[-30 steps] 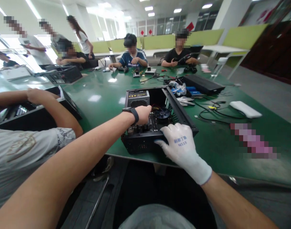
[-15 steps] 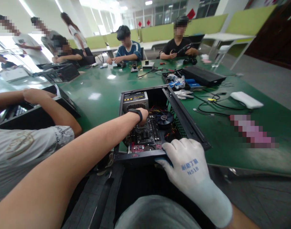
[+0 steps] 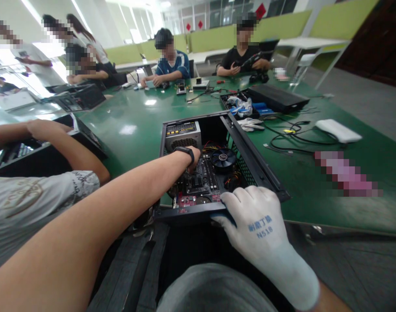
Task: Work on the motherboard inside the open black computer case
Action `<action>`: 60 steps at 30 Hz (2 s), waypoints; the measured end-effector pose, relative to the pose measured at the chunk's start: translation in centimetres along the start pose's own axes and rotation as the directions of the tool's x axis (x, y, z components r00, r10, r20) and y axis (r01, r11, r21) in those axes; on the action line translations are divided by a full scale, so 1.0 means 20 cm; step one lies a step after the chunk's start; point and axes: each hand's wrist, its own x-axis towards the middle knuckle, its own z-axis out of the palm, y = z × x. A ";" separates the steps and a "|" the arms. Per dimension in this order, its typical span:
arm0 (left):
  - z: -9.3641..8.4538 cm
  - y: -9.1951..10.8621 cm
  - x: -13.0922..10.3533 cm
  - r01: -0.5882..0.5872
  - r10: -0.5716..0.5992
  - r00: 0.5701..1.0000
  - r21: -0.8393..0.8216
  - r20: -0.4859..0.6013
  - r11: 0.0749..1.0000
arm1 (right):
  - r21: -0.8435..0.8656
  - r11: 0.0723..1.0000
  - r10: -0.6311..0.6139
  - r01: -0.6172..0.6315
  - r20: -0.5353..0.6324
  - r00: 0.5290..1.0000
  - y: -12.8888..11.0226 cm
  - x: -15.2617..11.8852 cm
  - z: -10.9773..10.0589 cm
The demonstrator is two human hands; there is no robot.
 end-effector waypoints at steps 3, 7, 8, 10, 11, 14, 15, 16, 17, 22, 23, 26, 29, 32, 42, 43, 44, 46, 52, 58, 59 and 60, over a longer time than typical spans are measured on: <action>0.00 0.00 0.00 0.001 -0.001 1.000 -0.002 -0.004 1.000 | -0.004 1.000 0.007 -0.007 0.005 1.000 0.00 0.00 0.00; 0.00 0.00 -0.01 -0.002 0.002 1.000 0.016 0.003 1.000 | -0.007 1.000 0.007 -0.007 0.012 1.000 0.00 0.00 0.01; 0.00 0.00 -0.01 -0.004 0.004 1.000 0.016 0.003 1.000 | -0.010 1.000 0.008 -0.008 0.015 1.000 0.00 0.00 0.00; 0.00 -0.01 0.00 -0.010 0.010 1.000 0.013 -0.007 1.000 | -0.013 1.000 0.011 -0.011 0.023 1.000 0.00 0.00 0.00; 0.00 -0.01 0.00 -0.012 0.012 1.000 0.010 -0.013 1.000 | -0.014 1.000 0.013 -0.012 0.029 1.000 0.00 0.00 0.00; 0.01 -0.01 0.01 -0.014 0.014 1.000 -0.001 -0.027 1.000 | -0.014 1.000 0.012 -0.012 0.028 1.000 0.00 0.00 -0.01; 0.01 -0.01 0.01 -0.013 0.013 0.999 -0.005 -0.029 1.000 | -0.014 1.000 0.012 -0.011 0.025 1.000 0.00 0.00 -0.01; 0.01 -0.01 0.01 -0.009 0.009 0.999 -0.011 -0.035 1.000 | -0.013 1.000 0.011 -0.010 0.022 1.000 0.00 0.00 -0.01; 0.01 -0.01 0.02 -0.005 0.005 0.999 -0.019 -0.043 1.000 | -0.012 1.000 0.010 -0.009 0.019 1.000 0.00 0.00 -0.01; 0.02 -0.01 0.02 -0.015 0.013 0.998 -0.036 -0.054 0.999 | -0.017 1.000 0.007 -0.006 0.025 1.000 0.00 0.00 0.00; 0.02 -0.01 0.03 -0.021 0.019 0.999 -0.033 -0.050 0.999 | -0.017 1.000 0.006 -0.005 0.028 1.000 0.00 0.00 0.00; 0.02 -0.02 0.03 -0.023 0.022 0.999 -0.026 -0.043 0.999 | -0.015 1.000 0.008 -0.007 0.027 1.000 0.00 0.00 0.00; 0.02 -0.01 0.03 -0.016 0.014 0.999 -0.041 -0.049 0.999 | -0.012 1.000 0.008 -0.007 0.016 1.000 0.00 0.00 0.00; 0.02 -0.01 0.02 -0.010 0.007 0.999 -0.062 -0.050 0.998 | -0.010 1.000 0.004 -0.004 0.001 1.000 0.00 0.00 0.00; 0.01 -0.01 0.00 -0.019 0.017 0.998 -0.031 -0.063 0.999 | -0.020 1.000 0.006 -0.006 0.024 1.000 0.00 -0.01 0.00; 0.01 -0.01 0.00 -0.018 0.016 0.998 -0.032 -0.068 0.999 | -0.021 1.000 0.007 -0.006 0.027 1.000 0.00 -0.01 0.00; 0.01 -0.01 0.00 -0.017 0.015 0.997 -0.032 -0.071 0.999 | -0.023 1.000 0.007 -0.007 0.028 1.000 0.00 -0.01 0.00; 0.01 -0.01 -0.01 -0.015 0.013 0.998 -0.024 -0.065 1.000 | -0.026 1.000 0.005 -0.005 0.028 1.000 0.00 0.00 0.00; 0.00 0.00 -0.02 -0.022 0.021 0.999 -0.023 -0.045 1.000 | -0.027 1.000 0.004 -0.003 0.029 1.000 -0.01 0.00 0.00; 0.01 0.00 -0.01 -0.034 0.034 0.998 -0.004 -0.049 0.999 | -0.028 1.000 0.002 -0.002 0.016 1.000 -0.01 0.00 0.00; 0.01 0.00 -0.01 -0.034 0.034 0.998 0.000 -0.054 0.999 | -0.028 1.000 0.003 -0.002 0.015 1.000 -0.01 0.00 0.00; 0.01 0.00 0.00 -0.032 0.032 0.998 0.004 -0.057 0.999 | -0.029 1.000 0.003 -0.003 0.017 1.000 0.00 -0.01 0.00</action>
